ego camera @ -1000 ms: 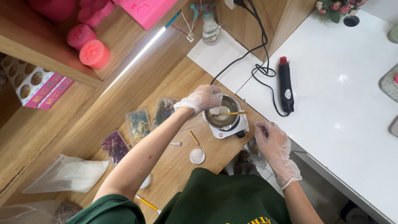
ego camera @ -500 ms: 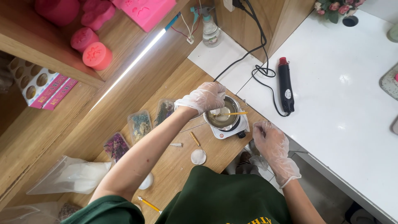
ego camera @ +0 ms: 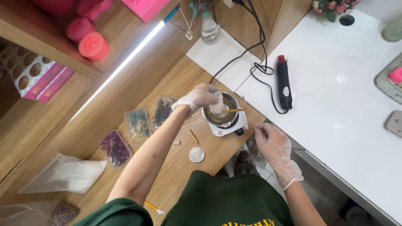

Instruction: Preparing a silicone mold and adding wax components during a candle making process.

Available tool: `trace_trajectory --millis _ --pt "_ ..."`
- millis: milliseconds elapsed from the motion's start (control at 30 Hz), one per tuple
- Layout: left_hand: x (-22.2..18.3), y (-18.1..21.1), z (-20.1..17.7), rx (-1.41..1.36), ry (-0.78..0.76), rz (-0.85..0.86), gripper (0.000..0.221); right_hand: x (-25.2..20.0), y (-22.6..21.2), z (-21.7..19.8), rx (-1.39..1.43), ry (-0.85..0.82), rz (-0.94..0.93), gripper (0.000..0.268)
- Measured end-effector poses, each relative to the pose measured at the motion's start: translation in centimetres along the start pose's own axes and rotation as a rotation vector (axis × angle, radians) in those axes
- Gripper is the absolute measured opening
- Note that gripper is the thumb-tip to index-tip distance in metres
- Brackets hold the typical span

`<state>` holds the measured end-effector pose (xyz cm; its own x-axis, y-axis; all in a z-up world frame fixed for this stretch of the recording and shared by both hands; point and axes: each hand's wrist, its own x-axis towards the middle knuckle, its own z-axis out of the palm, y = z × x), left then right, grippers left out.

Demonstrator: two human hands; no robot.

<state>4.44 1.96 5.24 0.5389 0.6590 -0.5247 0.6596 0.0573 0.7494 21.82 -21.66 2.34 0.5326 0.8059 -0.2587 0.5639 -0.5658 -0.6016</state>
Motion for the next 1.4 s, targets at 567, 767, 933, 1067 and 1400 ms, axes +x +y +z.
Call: trace_trajectory --millis 567,767,933,1067,1400 --pt "-0.9 -5.1 2.2 -0.486 0.216 0.075 0.059 -5.1 -6.7 16.1 -0.368 -0.541 -0.682 0.071" --pt "-5.4 -8.1 2.1 -1.085 0.038 0.158 0.051 -2.5 -2.3 28.2 -0.74 -0.199 -1.208 0.032" --pt "-13.1 -6.5 1.2 -1.292 0.027 0.29 0.048 -1.4 -5.7 27.5 -0.584 -0.315 -1.076 0.022" --pt "-16.6 -7.9 1.5 -1.432 0.111 0.413 0.058 -3.8 -11.6 17.7 -0.412 -0.858 -0.493 0.038" --pt "-23.6 -12.9 1.4 -1.702 0.227 0.56 0.064 -2.9 -8.6 9.1 0.928 -0.474 -0.117 0.033"
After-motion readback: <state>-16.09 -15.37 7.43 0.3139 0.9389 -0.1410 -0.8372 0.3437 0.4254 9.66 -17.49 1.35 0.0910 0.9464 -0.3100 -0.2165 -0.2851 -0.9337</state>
